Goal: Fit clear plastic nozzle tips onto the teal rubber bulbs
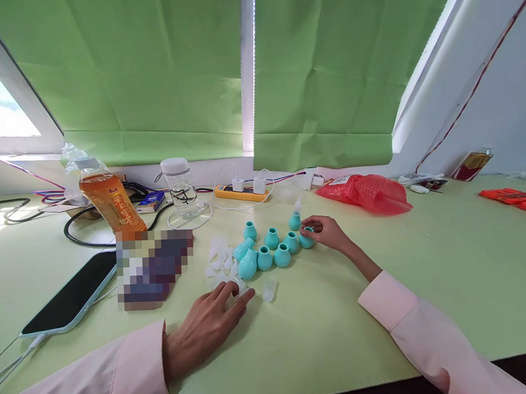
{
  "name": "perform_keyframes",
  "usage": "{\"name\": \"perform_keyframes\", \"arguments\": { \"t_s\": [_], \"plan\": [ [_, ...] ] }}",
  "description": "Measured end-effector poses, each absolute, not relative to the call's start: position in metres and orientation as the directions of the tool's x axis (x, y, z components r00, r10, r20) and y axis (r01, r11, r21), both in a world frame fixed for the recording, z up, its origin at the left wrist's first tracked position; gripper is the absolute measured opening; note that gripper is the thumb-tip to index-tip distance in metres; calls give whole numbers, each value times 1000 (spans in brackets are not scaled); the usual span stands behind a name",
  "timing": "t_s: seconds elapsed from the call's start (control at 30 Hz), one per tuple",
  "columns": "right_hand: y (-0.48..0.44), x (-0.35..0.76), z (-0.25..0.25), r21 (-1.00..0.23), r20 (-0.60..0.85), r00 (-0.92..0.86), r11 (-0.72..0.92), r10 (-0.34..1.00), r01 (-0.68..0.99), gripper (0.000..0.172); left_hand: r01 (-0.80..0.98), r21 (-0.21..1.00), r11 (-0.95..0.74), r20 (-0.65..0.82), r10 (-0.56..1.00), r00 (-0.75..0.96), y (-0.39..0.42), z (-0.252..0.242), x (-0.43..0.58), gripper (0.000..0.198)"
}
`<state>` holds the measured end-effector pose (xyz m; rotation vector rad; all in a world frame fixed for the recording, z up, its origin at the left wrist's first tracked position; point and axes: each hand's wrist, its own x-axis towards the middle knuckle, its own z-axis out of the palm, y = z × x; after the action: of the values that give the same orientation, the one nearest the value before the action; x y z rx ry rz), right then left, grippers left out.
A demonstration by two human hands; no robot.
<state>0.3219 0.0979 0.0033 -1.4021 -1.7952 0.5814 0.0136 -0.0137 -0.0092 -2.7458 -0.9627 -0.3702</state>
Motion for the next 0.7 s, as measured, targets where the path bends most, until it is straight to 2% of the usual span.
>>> {"name": "perform_keyframes", "arguments": {
  "t_s": [0.17, 0.3, 0.4, 0.47, 0.53, 0.63, 0.7],
  "plan": [
    [103, 315, 9, -646, 508, 69, 327, 859, 690, 42, 638, -111, -762, 279, 593, 756, -14, -4, 15, 19],
    [108, 307, 12, -435, 565, -68, 366, 823, 823, 39, 623, -124, -772, 308, 567, 764, -13, -8, 12, 28],
    [111, 306, 7, -301, 520, -191, 388, 832, 871, 36, 625, -136, -769, 344, 555, 758, -13, -12, 11, 30],
    [114, 308, 2, -279, 487, -230, 400, 842, 873, 35, 634, -143, -760, 359, 557, 749, -12, -15, 12, 28],
    [115, 309, -1, -263, 515, -223, 400, 828, 878, 38, 640, -135, -757, 375, 558, 740, -12, -15, 13, 26],
    [113, 308, 2, -228, 686, -100, 344, 721, 911, 43, 629, -101, -771, 412, 543, 732, -14, -13, 15, 24],
    [106, 306, 10, -251, 823, 34, 308, 568, 918, 42, 605, -75, -792, 449, 515, 730, -15, -10, 15, 24]
  ]
}}
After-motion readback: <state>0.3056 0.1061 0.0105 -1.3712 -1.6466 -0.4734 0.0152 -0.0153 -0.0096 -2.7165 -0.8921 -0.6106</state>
